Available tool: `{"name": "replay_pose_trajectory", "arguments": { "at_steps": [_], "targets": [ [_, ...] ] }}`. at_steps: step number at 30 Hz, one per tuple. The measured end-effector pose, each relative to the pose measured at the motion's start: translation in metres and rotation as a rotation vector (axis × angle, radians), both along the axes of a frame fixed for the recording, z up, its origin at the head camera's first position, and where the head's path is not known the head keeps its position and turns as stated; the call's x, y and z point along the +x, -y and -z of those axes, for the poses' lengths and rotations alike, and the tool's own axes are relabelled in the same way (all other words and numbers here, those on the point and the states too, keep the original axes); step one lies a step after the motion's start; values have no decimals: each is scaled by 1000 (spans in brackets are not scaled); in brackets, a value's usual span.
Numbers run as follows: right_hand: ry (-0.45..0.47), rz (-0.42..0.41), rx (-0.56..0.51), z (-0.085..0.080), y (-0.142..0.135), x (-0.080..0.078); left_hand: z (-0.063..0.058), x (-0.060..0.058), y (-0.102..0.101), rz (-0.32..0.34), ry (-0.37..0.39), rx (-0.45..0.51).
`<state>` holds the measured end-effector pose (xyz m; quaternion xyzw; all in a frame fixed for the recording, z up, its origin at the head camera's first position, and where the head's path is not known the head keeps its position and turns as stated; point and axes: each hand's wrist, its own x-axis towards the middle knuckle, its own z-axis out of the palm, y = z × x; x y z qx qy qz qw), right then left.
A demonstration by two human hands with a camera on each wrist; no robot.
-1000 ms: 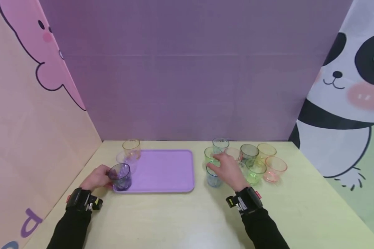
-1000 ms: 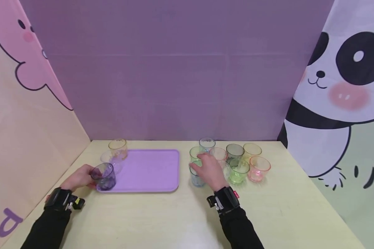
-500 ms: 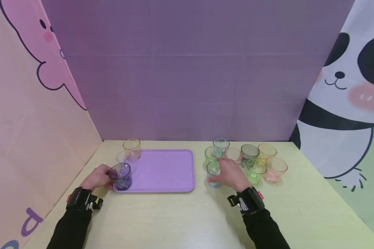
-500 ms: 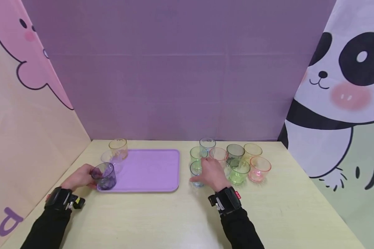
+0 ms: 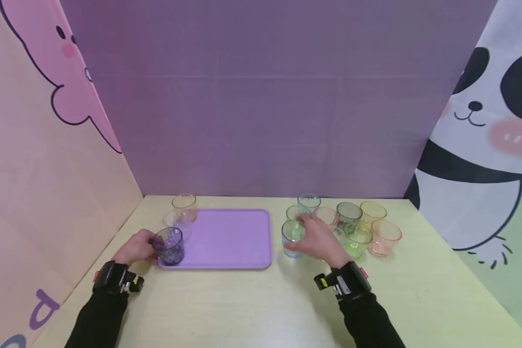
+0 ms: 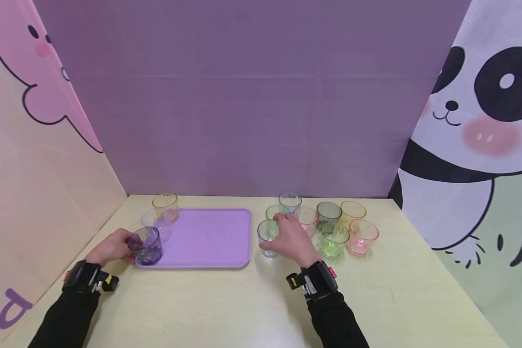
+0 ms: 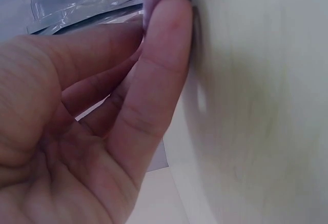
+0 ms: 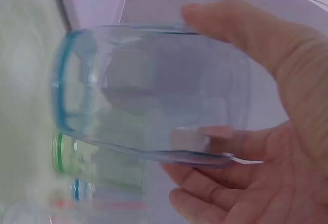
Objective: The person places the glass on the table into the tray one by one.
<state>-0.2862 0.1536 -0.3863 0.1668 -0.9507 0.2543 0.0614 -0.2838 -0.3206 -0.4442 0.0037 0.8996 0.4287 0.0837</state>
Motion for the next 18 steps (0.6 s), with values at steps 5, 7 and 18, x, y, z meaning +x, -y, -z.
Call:
{"name": "replay_pose_trajectory", "arguments": {
  "at_steps": [5,7,18],
  "targets": [
    [26,-67,-184,1,14,0,-1,0,1,1,-1,-1],
    [40,-86,-237,3,21,-1,-1,1,2,9,-6,2],
    [29,-92,-510,28,57,-14,1,-2,0,-5,-7,-25]
  ]
}}
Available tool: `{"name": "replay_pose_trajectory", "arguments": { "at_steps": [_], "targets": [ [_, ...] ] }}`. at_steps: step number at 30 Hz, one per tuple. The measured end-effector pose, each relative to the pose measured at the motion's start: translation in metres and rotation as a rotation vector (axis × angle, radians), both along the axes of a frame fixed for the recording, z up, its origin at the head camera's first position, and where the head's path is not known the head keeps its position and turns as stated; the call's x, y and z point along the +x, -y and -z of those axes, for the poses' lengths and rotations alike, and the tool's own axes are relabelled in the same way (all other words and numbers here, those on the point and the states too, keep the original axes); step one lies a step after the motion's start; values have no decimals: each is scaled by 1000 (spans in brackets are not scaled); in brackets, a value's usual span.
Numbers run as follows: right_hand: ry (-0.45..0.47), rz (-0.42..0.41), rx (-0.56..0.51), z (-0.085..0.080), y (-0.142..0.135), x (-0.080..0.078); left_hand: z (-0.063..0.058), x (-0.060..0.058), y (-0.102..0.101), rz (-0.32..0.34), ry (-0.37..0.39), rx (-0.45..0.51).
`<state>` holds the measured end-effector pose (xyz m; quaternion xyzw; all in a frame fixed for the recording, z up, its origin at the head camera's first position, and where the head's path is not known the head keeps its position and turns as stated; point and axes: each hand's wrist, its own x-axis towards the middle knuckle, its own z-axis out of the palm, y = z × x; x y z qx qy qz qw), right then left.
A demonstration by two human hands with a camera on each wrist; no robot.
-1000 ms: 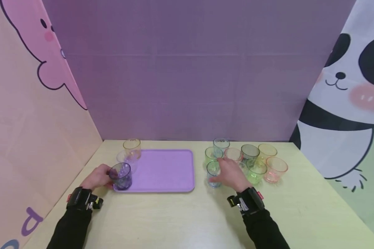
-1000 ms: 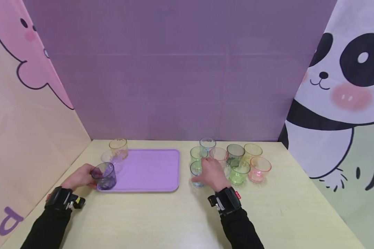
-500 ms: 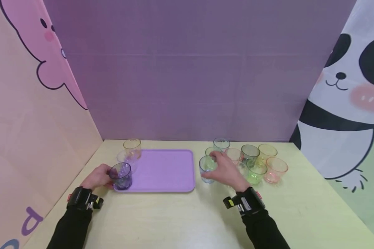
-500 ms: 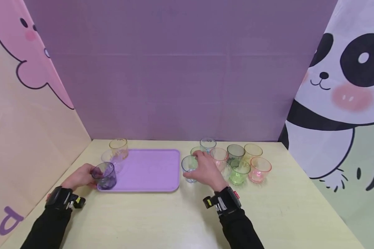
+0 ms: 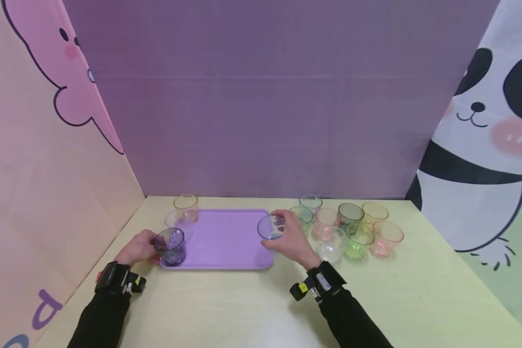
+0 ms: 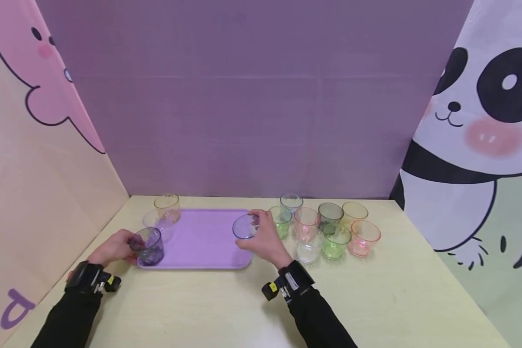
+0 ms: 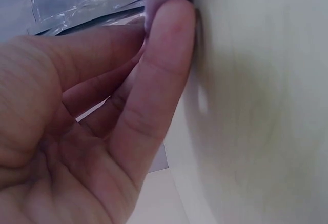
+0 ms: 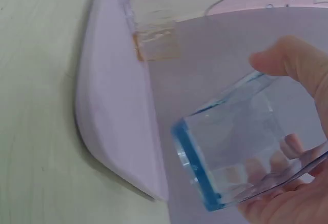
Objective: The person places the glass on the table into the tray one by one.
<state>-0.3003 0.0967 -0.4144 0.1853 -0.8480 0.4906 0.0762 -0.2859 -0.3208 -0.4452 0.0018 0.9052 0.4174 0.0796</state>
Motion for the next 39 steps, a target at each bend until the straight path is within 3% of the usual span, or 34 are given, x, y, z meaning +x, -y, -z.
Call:
{"name": "replay_pose_trajectory", "arguments": {
  "at_steps": [7,13,22,27,33,39],
  "targets": [
    [34,11,-52,8,28,-18,1,1,-1,-2,7,26],
    [155,-57,-154,8,57,-36,0,4,-3,-17,21,45],
    [227,-137,-204,15,99,-57,0,3,-2,-12,-1,20],
    [241,-64,-153,23,119,-66,1,2,-2,-8,-1,31],
    [184,13,-50,24,134,-76,1,2,-2,-6,18,44],
    [195,36,-54,22,142,-84,1,2,-1,4,15,59]
  ]
}}
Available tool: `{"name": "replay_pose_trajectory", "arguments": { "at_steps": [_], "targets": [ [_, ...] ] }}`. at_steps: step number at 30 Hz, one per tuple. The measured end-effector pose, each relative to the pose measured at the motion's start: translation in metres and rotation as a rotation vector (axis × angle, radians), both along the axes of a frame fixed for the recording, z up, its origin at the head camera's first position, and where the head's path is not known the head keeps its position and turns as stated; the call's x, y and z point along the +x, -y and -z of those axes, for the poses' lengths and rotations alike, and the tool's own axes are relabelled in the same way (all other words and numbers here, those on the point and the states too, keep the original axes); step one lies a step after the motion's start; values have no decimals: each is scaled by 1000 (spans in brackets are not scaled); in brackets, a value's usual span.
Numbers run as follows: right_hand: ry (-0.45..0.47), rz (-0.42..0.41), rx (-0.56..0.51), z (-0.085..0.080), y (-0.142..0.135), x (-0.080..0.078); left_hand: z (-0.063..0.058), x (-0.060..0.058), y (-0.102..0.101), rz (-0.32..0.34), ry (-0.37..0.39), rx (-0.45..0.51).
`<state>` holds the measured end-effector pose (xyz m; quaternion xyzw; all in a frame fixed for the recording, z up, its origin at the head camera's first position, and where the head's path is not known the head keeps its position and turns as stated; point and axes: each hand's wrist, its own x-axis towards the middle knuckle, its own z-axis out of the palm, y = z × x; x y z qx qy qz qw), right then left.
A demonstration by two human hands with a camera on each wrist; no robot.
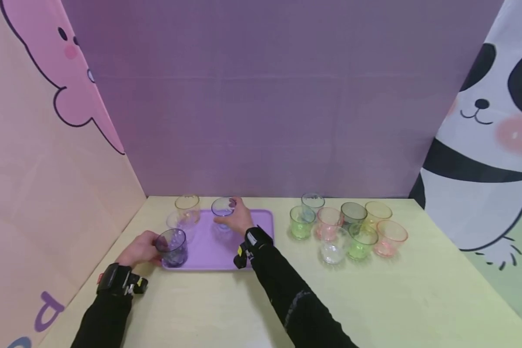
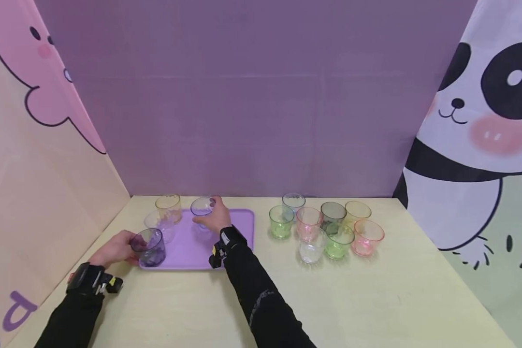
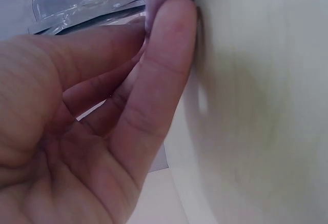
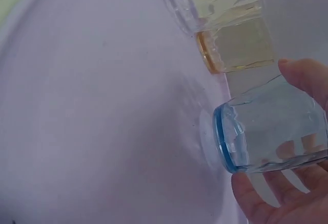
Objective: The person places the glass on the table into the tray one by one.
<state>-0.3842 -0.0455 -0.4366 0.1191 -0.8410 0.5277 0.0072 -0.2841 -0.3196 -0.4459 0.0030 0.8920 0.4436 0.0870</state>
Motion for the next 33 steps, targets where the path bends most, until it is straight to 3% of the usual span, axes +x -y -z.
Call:
{"name": "replay_pose_trajectory", "arguments": {
  "at_steps": [9,19,33],
  "targets": [
    [-118,-22,57,6,15,-3,-1,1,0,4,-22,-13],
    [-82,-24,43,6,27,-4,-1,1,-1,-32,-15,-24],
    [-54,-56,223,-8,35,-12,0,4,-4,-53,-19,-25]
  ]
}}
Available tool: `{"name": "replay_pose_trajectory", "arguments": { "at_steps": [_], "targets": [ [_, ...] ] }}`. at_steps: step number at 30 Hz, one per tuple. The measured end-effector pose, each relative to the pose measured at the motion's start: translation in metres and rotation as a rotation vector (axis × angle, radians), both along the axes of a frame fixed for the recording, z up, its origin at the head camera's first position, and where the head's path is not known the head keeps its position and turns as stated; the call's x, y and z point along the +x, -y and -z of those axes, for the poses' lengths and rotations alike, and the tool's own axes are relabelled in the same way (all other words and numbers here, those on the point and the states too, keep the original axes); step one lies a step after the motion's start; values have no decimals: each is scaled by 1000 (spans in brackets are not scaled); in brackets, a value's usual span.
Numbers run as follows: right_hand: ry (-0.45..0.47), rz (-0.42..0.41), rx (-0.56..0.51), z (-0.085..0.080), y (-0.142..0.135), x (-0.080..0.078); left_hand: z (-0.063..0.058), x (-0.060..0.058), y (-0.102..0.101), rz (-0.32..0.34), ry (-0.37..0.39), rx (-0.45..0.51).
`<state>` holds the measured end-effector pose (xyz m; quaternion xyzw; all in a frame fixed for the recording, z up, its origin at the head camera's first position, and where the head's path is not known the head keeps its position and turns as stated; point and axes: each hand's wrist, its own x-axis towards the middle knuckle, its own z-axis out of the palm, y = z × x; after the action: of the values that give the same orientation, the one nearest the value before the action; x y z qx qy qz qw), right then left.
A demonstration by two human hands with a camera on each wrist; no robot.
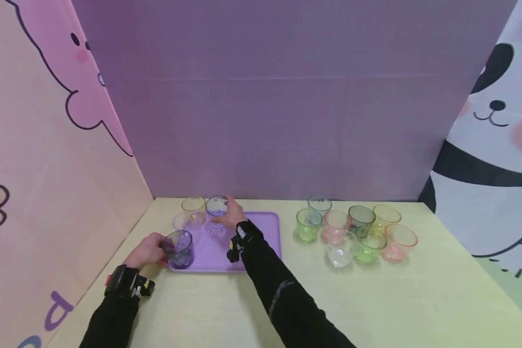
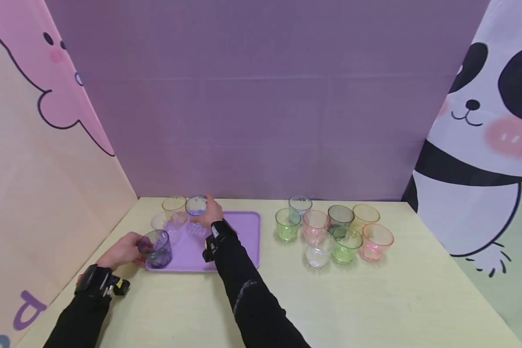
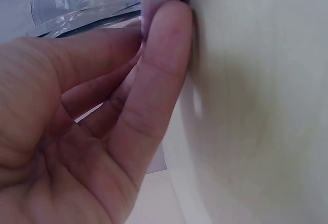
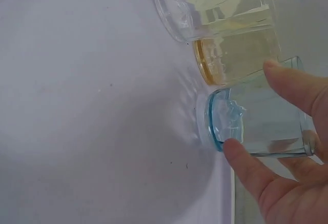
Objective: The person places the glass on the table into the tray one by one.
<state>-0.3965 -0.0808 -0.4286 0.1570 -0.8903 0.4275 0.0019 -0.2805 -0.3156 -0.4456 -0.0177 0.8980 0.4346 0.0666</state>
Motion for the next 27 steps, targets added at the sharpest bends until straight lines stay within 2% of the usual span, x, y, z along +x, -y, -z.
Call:
{"name": "replay_pose_trajectory", "arguments": {
  "at_steps": [1,7,13,18,27],
  "targets": [
    [24,-12,-18,3,1,-6,0,0,0,4,-1,-4],
    [85,-19,-15,4,2,-11,1,-1,0,5,-7,-21],
    [94,-4,-43,-1,4,-7,3,-1,0,-12,0,-4],
    [122,23,-72,-1,3,-4,4,-1,0,11,-3,20],
    [109,-1,-113,2,1,-2,2,-1,1,-3,8,21]
  ]
}}
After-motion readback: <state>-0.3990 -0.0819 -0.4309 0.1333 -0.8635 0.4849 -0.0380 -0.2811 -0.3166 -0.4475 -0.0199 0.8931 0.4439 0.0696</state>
